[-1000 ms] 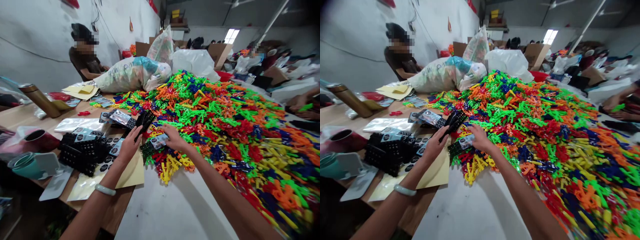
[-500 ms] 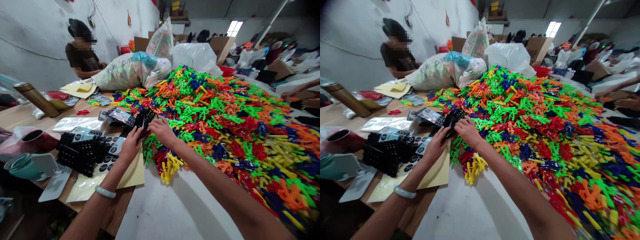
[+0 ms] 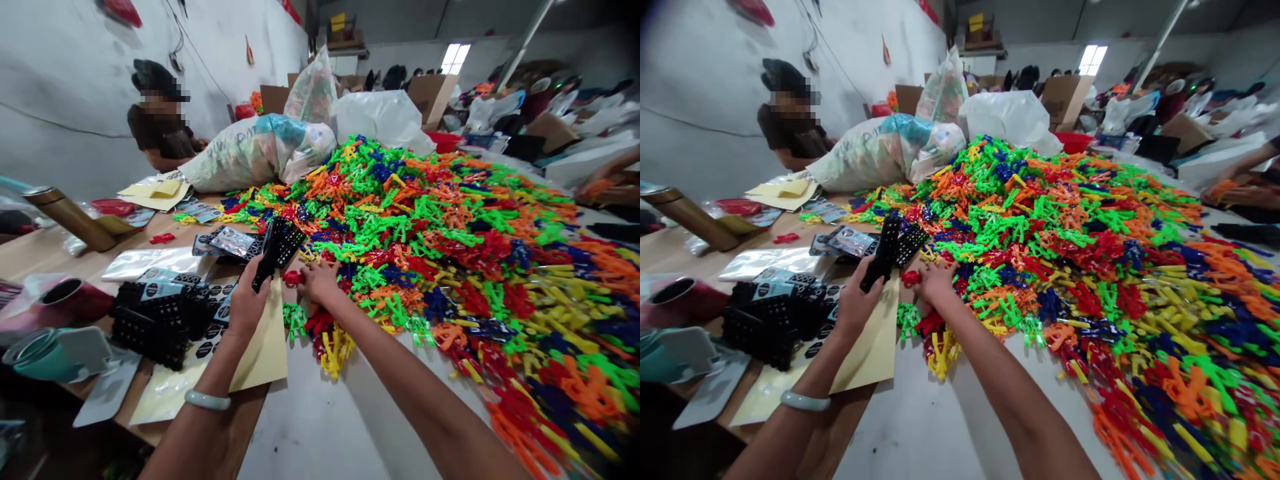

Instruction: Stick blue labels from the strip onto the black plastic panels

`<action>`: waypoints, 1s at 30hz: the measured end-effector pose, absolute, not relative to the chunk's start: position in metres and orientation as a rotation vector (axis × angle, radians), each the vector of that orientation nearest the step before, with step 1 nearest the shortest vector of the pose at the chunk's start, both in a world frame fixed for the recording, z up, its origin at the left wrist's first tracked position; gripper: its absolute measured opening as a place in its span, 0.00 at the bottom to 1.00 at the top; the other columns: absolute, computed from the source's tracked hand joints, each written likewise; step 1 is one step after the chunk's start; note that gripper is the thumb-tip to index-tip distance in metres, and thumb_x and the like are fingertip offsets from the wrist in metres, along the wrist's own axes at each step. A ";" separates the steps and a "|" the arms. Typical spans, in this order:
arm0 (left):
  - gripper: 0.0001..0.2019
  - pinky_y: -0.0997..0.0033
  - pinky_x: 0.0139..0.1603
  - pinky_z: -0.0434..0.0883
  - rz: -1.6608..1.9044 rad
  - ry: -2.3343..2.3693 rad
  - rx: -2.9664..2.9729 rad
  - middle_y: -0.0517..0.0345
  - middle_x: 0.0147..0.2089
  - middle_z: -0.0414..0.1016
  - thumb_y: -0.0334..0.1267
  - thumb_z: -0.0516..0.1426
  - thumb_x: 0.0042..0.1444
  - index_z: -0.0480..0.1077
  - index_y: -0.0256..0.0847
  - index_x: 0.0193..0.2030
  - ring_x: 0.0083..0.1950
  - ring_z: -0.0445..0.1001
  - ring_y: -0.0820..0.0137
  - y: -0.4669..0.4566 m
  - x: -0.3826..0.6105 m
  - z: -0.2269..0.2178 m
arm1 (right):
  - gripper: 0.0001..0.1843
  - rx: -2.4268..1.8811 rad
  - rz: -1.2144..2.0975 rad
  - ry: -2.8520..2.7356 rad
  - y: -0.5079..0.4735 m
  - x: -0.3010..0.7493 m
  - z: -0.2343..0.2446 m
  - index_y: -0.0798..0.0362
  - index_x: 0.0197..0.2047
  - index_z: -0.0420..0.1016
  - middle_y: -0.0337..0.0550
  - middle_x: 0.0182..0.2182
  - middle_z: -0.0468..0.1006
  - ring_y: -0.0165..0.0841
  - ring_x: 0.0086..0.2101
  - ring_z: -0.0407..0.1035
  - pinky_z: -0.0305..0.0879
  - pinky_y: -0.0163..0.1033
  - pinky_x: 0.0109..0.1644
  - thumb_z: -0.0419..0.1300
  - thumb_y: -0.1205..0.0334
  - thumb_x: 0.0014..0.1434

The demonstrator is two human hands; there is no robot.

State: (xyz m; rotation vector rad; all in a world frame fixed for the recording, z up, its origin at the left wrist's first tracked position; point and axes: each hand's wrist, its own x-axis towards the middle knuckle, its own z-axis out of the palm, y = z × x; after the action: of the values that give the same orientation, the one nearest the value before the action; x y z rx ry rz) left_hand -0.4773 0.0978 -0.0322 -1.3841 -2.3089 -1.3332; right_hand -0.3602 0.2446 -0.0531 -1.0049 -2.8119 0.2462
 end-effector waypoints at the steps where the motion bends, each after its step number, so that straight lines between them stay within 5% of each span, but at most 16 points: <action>1: 0.25 0.64 0.59 0.67 -1.336 -2.316 -1.383 0.57 0.59 0.72 0.38 0.53 0.60 0.59 0.48 0.65 0.56 0.73 0.64 0.097 -0.477 -0.033 | 0.23 -1.015 0.220 -2.807 0.249 -0.348 -0.051 0.47 0.52 0.74 0.52 0.54 0.72 0.53 0.57 0.57 0.31 0.75 0.60 0.56 0.45 0.57; 5: 0.26 0.64 0.59 0.68 -1.374 -2.345 -1.346 0.58 0.59 0.72 0.37 0.53 0.60 0.58 0.50 0.65 0.56 0.73 0.65 0.095 -0.476 -0.037 | 0.22 -1.062 0.103 -2.783 0.261 -0.284 -0.048 0.50 0.51 0.74 0.52 0.50 0.73 0.50 0.55 0.58 0.26 0.73 0.61 0.55 0.47 0.59; 11: 0.25 0.64 0.60 0.67 -1.453 -2.326 -1.351 0.58 0.61 0.71 0.36 0.53 0.60 0.59 0.50 0.65 0.58 0.72 0.66 0.093 -0.475 -0.042 | 0.19 -1.375 -0.243 -2.611 0.265 -0.216 -0.033 0.53 0.53 0.72 0.54 0.55 0.70 0.51 0.56 0.57 0.24 0.72 0.62 0.55 0.67 0.58; 15: 0.26 0.62 0.59 0.68 -1.467 -2.336 -1.342 0.57 0.59 0.72 0.36 0.53 0.59 0.59 0.50 0.65 0.56 0.73 0.65 0.092 -0.475 -0.041 | 0.22 -1.234 0.094 -2.770 0.224 -0.246 -0.012 0.62 0.57 0.69 0.66 0.64 0.58 0.57 0.58 0.55 0.21 0.74 0.60 0.54 0.71 0.58; 18: 0.26 0.61 0.60 0.67 -1.456 -2.344 -1.346 0.57 0.58 0.72 0.37 0.53 0.59 0.59 0.50 0.65 0.57 0.72 0.64 0.092 -0.476 -0.039 | 0.35 -0.896 0.366 -2.935 0.184 -0.297 -0.016 0.47 0.65 0.59 0.50 0.66 0.58 0.47 0.61 0.53 0.41 0.60 0.66 0.62 0.55 0.56; 21: 0.26 0.63 0.60 0.67 -1.438 -2.339 -1.379 0.57 0.58 0.72 0.37 0.53 0.59 0.59 0.48 0.65 0.56 0.73 0.65 0.091 -0.478 -0.037 | 0.45 -0.832 0.519 -2.968 0.162 -0.341 -0.031 0.49 0.66 0.58 0.52 0.59 0.68 0.45 0.56 0.61 0.57 0.50 0.59 0.68 0.51 0.48; 24: 0.26 0.65 0.59 0.68 -1.429 -2.332 -1.394 0.58 0.58 0.73 0.37 0.53 0.59 0.59 0.47 0.65 0.55 0.73 0.66 0.090 -0.479 -0.035 | 0.38 -0.926 0.572 -2.938 0.161 -0.361 -0.040 0.56 0.56 0.70 0.58 0.52 0.73 0.49 0.51 0.66 0.61 0.50 0.52 0.72 0.54 0.43; 30: 0.25 0.63 0.59 0.68 -1.445 -2.346 -1.353 0.59 0.58 0.73 0.38 0.53 0.59 0.59 0.49 0.65 0.55 0.74 0.65 0.087 -0.478 -0.037 | 0.10 -1.012 0.646 -2.890 0.191 -0.315 -0.027 0.47 0.37 0.79 0.39 0.36 0.79 0.34 0.38 0.73 0.63 0.36 0.40 0.68 0.57 0.49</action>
State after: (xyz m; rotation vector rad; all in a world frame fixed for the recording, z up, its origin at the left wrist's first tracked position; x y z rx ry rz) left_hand -0.4783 0.0872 -0.0373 -1.3533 -2.3456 -1.4450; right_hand -0.3153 0.1909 -0.0273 -1.0118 -2.8903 0.6461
